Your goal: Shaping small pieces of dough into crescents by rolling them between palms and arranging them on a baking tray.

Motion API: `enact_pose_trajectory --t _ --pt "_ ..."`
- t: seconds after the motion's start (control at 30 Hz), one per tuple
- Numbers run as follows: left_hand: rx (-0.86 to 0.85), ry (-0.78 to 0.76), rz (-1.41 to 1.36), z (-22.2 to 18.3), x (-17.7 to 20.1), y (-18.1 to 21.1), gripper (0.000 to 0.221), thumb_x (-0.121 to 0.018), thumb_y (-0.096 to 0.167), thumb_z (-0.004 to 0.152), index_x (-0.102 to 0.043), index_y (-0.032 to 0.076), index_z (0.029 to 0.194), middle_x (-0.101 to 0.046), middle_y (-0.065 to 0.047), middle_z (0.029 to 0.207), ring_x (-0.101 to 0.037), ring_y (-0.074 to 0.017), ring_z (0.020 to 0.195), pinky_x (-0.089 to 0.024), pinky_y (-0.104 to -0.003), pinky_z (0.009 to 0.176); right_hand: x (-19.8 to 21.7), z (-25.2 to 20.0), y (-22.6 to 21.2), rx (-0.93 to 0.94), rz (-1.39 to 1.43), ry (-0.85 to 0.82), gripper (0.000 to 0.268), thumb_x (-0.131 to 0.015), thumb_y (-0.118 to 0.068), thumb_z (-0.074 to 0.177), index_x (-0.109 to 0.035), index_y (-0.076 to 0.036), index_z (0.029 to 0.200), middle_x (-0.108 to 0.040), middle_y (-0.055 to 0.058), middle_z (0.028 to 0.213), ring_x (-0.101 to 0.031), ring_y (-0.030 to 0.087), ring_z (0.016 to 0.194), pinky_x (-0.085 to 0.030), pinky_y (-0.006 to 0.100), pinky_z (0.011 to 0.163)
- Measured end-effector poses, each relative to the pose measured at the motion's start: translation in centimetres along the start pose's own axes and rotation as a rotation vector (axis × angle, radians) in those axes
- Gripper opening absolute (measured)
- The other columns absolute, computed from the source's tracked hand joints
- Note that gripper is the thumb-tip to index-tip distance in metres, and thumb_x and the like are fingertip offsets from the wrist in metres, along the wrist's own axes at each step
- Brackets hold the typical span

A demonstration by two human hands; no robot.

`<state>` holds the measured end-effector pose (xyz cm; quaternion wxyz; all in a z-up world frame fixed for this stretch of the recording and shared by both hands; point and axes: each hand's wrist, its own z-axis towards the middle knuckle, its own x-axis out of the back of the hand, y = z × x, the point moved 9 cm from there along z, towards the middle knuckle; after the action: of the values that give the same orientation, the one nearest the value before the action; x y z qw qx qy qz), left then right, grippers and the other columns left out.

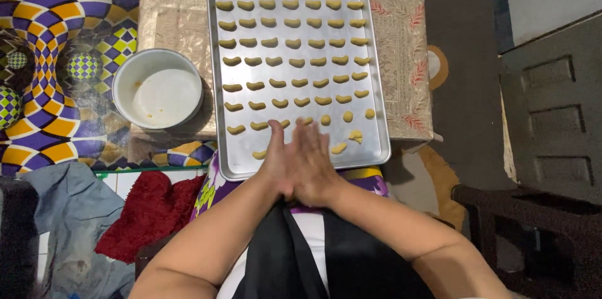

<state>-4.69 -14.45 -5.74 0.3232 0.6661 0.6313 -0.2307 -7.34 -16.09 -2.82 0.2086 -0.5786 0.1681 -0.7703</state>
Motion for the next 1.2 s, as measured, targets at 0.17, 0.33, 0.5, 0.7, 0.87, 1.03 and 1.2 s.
enact_pose_trajectory --t 0.17,0.33,0.5,0.7,0.87,1.03,1.2 --pt "0.044 -0.067 0.131 0.2 -0.1 -3.1 0.132 -0.029 0.1 0.063 -0.043 0.005 0.153 -0.05 -0.023 0.15 -0.049 -0.0401 0.136 -0.04 -0.053 0.112 2.1 1.9 3.2 -0.366 0.074 -0.016 0.102 -0.044 -0.047 0.094 0.021 -0.003 0.159 0.021 0.027 0.166 0.019 0.063 0.145 0.011 0.076 0.111" --pt "-0.47 -0.411 0.135 1.3 -2.0 1.4 0.104 -0.048 0.071 0.079 0.001 0.032 0.162 -0.002 -0.012 0.17 -0.007 -0.0353 0.157 -0.012 -0.056 0.125 -0.7 -0.4 0.8 -0.11 -0.067 0.02 0.114 -0.026 -0.076 0.085 0.013 0.0 0.16 0.003 0.034 0.164 -0.004 0.066 0.141 -0.005 0.072 0.108" --pt "0.033 -0.019 0.084 0.6 0.8 -2.7 0.123 -0.02 0.099 0.065 -0.045 0.017 0.153 -0.049 -0.016 0.154 -0.044 -0.039 0.142 -0.036 -0.054 0.116 -0.6 -0.1 4.8 -0.306 0.075 0.013 0.113 -0.05 -0.059 0.09 0.016 -0.002 0.161 0.015 0.029 0.167 0.015 0.066 0.143 0.002 0.077 0.111" --pt "-1.432 -0.733 -0.274 -4.4 -0.6 1.8 0.135 -0.072 0.081 0.066 -0.012 0.009 0.162 -0.01 -0.012 0.17 -0.011 -0.042 0.153 -0.004 -0.064 0.127 -1.0 -0.9 1.8 -0.09 -0.036 0.099 0.116 -0.034 -0.077 0.086 0.004 0.004 0.16 0.002 0.03 0.167 0.003 0.062 0.147 0.0 0.07 0.114" --pt "0.018 -0.148 0.074 0.3 1.2 -2.1 0.123 -0.023 0.098 0.068 -0.04 0.013 0.156 -0.045 -0.02 0.155 -0.043 -0.0412 0.142 -0.034 -0.054 0.119 0.2 0.5 4.4 -0.277 0.014 0.077 0.11 -0.037 -0.073 0.094 0.009 0.001 0.161 0.009 0.028 0.168 0.011 0.063 0.146 0.002 0.076 0.112" --pt "-0.919 -0.739 0.341 -2.3 -3.5 -0.7 0.111 -0.057 0.074 0.086 -0.014 0.01 0.164 -0.017 -0.014 0.167 -0.022 -0.0297 0.155 -0.022 -0.048 0.127 0.7 1.2 -0.1 -0.105 -0.098 0.169 0.094 -0.035 -0.056 0.103 0.006 0.005 0.161 0.004 0.031 0.166 0.005 0.063 0.146 0.004 0.068 0.117" --pt "0.022 -0.061 0.12 -2.0 -0.5 0.3 0.124 -0.014 0.099 0.064 -0.041 0.019 0.155 -0.037 -0.016 0.161 -0.036 -0.0394 0.147 -0.031 -0.054 0.12 -1.3 -0.4 1.4 -0.12 -0.049 -0.013 0.099 -0.035 -0.063 0.099 0.012 -0.003 0.162 0.011 0.024 0.169 0.014 0.055 0.149 0.013 0.062 0.117"
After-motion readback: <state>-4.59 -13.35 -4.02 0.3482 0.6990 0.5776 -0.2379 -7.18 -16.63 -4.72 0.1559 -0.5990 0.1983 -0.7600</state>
